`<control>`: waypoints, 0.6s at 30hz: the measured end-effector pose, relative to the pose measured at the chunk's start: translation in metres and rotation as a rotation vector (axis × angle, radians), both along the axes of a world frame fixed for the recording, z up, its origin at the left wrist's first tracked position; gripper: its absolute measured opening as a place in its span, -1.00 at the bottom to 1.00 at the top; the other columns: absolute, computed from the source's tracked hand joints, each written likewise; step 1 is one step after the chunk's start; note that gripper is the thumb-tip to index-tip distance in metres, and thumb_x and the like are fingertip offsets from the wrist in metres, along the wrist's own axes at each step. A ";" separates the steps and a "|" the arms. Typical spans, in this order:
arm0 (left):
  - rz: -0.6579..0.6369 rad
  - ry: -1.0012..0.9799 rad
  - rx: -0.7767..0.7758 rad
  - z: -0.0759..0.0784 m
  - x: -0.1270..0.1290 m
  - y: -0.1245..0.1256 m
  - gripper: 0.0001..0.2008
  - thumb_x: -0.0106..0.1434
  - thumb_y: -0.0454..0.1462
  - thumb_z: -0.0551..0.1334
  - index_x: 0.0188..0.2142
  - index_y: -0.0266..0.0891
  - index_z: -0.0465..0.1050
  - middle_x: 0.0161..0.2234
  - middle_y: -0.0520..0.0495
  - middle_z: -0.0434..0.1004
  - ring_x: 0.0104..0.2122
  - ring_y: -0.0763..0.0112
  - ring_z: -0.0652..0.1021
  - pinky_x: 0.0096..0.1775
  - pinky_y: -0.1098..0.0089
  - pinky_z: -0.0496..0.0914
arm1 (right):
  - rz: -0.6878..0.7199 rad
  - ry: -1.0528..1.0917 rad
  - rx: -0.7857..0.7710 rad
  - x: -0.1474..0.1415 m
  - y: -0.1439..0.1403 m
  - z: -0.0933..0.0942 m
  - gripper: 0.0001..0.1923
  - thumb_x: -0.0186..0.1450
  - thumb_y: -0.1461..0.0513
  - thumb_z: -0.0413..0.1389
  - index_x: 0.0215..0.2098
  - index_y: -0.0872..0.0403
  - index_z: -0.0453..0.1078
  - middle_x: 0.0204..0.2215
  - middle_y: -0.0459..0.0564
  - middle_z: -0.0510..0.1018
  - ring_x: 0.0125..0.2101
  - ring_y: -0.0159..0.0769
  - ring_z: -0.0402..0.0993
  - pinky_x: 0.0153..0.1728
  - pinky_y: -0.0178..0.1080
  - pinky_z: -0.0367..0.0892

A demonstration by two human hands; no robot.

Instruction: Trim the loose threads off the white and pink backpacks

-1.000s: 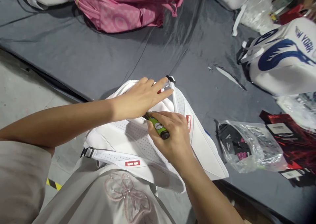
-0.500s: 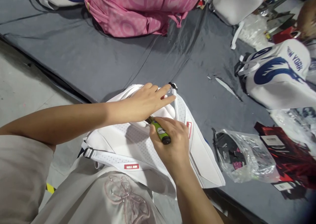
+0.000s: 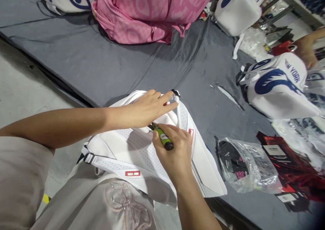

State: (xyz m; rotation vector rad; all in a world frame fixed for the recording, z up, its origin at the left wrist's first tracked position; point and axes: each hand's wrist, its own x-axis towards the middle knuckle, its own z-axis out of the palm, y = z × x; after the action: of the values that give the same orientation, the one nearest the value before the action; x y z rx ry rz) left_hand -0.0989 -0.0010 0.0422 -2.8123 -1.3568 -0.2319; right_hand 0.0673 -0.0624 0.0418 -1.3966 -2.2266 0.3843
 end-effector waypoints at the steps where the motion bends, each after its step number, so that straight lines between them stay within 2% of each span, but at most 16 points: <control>1: 0.001 -0.003 0.001 -0.001 0.000 0.000 -0.30 0.22 -0.50 0.11 0.34 -0.22 0.07 0.37 -0.33 0.08 0.01 0.12 0.48 -0.05 0.21 0.23 | 0.006 0.011 -0.009 0.000 0.000 0.000 -0.80 0.29 0.19 0.14 -0.19 0.08 0.56 -0.23 0.04 0.65 -0.19 -0.09 0.57 -0.08 -0.01 0.28; 4: 0.002 -0.006 0.011 -0.004 0.000 0.001 -0.30 0.22 -0.49 0.12 0.35 -0.21 0.06 0.37 -0.35 0.08 0.01 0.11 0.47 -0.05 0.21 0.23 | 0.035 0.050 -0.065 0.001 0.000 0.000 -0.80 0.30 0.20 0.13 -0.18 0.08 0.55 -0.26 0.01 0.66 -0.21 -0.12 0.58 -0.10 -0.04 0.29; 7: -0.002 -0.004 0.036 -0.007 0.000 0.001 -0.28 0.21 -0.49 0.13 0.35 -0.20 0.05 0.37 -0.35 0.07 0.01 0.10 0.47 -0.06 0.20 0.22 | 0.015 0.050 -0.050 0.001 0.001 0.000 -0.81 0.29 0.20 0.13 -0.19 0.08 0.55 -0.27 0.01 0.67 -0.22 -0.11 0.58 -0.11 -0.03 0.29; 10: -0.005 -0.012 0.047 -0.010 -0.001 0.001 -0.26 0.19 -0.47 0.16 0.35 -0.21 0.04 0.37 -0.36 0.06 0.02 0.08 0.46 -0.06 0.20 0.22 | 0.075 0.111 -0.130 0.000 0.002 0.001 -0.83 0.30 0.21 0.12 -0.22 0.07 0.54 -0.29 -0.03 0.67 -0.25 -0.17 0.59 -0.14 -0.10 0.31; 14: 0.007 -0.007 0.033 -0.012 0.000 0.002 -0.24 0.19 -0.48 0.15 0.36 -0.17 0.00 0.37 -0.32 0.05 0.04 0.11 0.45 -0.03 0.21 0.22 | 0.005 0.046 -0.080 -0.003 0.001 0.001 -0.82 0.29 0.21 0.11 -0.23 0.07 0.54 -0.32 -0.01 0.67 -0.23 -0.10 0.58 -0.11 -0.05 0.26; 18: 0.014 0.005 -0.065 -0.001 -0.006 0.001 -0.12 0.19 -0.42 0.25 0.40 -0.09 -0.13 0.40 -0.29 -0.03 0.13 0.07 0.40 0.06 0.19 0.22 | 0.031 0.097 -0.137 -0.001 0.001 0.002 -0.81 0.30 0.19 0.09 -0.22 0.06 0.53 -0.39 -0.05 0.66 -0.33 -0.16 0.58 -0.18 -0.10 0.26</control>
State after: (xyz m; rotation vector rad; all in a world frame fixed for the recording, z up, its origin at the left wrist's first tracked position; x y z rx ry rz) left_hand -0.1050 0.0000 0.0413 -2.8531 -1.4078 -0.1839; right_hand 0.0664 -0.0619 0.0434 -1.3830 -2.1801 0.6124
